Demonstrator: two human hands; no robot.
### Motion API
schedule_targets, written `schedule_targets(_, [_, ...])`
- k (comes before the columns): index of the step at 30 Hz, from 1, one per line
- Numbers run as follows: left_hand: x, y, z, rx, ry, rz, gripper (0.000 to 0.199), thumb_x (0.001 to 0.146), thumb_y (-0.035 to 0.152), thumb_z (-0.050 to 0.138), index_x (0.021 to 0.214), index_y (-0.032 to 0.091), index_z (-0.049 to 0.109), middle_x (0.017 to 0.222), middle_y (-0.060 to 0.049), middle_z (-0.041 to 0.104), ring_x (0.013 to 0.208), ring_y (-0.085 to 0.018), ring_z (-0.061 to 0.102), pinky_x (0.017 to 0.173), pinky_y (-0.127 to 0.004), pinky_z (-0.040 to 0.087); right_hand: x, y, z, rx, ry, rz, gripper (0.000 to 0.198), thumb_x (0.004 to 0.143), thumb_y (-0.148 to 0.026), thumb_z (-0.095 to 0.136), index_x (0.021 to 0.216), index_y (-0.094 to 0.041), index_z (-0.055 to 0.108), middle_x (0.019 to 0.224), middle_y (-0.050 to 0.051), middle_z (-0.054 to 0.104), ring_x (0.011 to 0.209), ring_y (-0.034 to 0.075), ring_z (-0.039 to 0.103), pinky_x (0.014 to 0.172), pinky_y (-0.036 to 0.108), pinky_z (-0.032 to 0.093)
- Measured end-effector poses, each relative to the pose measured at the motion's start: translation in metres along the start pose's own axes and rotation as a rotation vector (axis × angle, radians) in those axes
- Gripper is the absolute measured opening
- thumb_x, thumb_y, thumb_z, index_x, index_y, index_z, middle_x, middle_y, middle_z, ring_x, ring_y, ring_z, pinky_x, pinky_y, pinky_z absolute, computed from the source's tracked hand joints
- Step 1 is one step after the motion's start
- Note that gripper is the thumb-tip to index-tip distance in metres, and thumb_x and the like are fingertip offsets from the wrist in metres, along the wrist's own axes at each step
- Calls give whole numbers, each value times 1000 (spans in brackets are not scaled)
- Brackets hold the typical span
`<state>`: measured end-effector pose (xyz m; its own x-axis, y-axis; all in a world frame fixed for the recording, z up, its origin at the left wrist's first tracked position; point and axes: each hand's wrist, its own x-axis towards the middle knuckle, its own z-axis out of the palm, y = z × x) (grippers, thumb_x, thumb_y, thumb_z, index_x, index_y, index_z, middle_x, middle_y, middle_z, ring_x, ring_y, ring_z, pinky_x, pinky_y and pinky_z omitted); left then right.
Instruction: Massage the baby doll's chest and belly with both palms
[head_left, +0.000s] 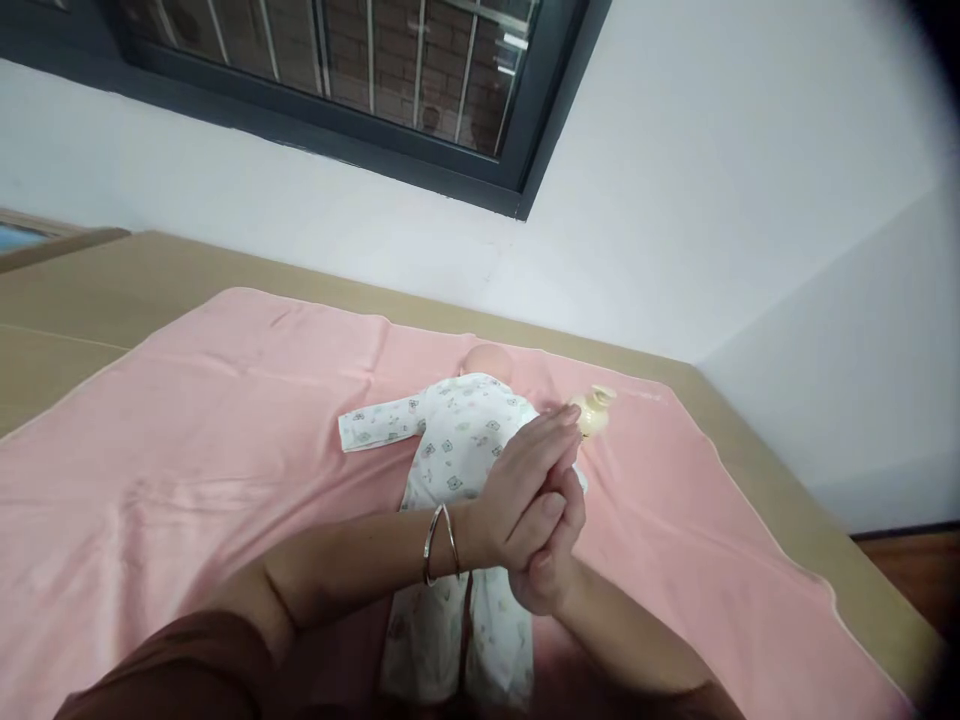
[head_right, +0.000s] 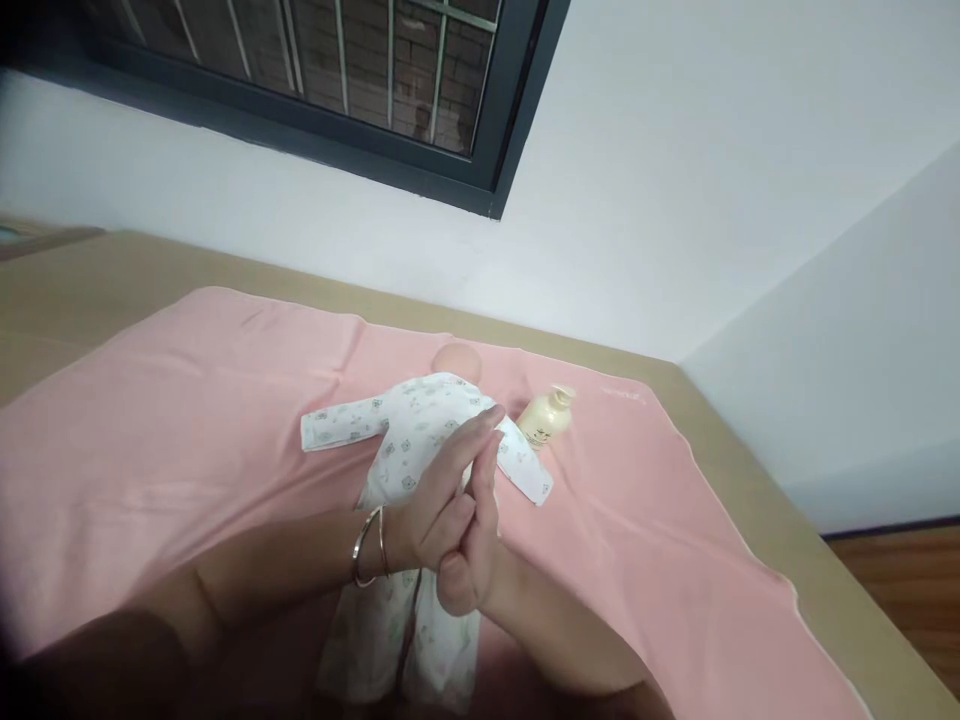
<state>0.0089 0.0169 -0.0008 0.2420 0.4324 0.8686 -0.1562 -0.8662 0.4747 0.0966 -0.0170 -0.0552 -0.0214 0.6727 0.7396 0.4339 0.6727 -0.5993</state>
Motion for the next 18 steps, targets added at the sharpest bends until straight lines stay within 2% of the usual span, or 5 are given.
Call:
schedule_targets(4, [14, -31, -7, 155, 38, -31, 47, 97, 34, 32, 142, 21, 36, 148, -10, 42, 138, -27, 37, 114, -51, 31, 30, 9, 1, 2, 57, -10, 65, 96, -53, 21, 153, -27, 5, 161, -2, 7, 147, 27, 7, 118, 53, 23])
schedule_targets(8, [14, -76, -15, 259, 218, -270, 35, 97, 27, 36, 127, 19, 51, 130, -11, 57, 124, -23, 51, 106, -45, 41, 54, 25, 5, -8, -174, 252, 52, 102, -43, 18, 148, -24, 31, 144, 7, 47, 136, 23, 40, 111, 46, 37])
schedule_targets(10, [10, -97, -18, 296, 262, -295, 29, 94, 24, 40, 117, 18, 56, 121, -10, 61, 117, -22, 54, 103, -44, 43, 59, 32, 7, -48, -273, 313, 51, 102, -40, 16, 143, -25, 41, 135, 7, 56, 130, 22, 48, 110, 45, 38])
schedule_targets(15, [2, -126, -19, 441, 197, -396, 19, 86, 17, 45, 97, 19, 60, 100, -7, 66, 99, -21, 59, 93, -41, 47, 62, 64, 5, -236, -327, 277, 48, 102, -38, 20, 142, -25, 43, 145, 5, 47, 140, 21, 33, 118, 50, 16])
schedule_targets(18, [1, -128, -15, 539, 161, -457, 18, 82, 14, 48, 93, 19, 60, 96, -7, 66, 96, -23, 58, 91, -40, 47, 63, 90, 0, -346, -365, 271, 47, 101, -38, 25, 141, -24, 44, 150, 6, 40, 143, 21, 28, 117, 50, 17])
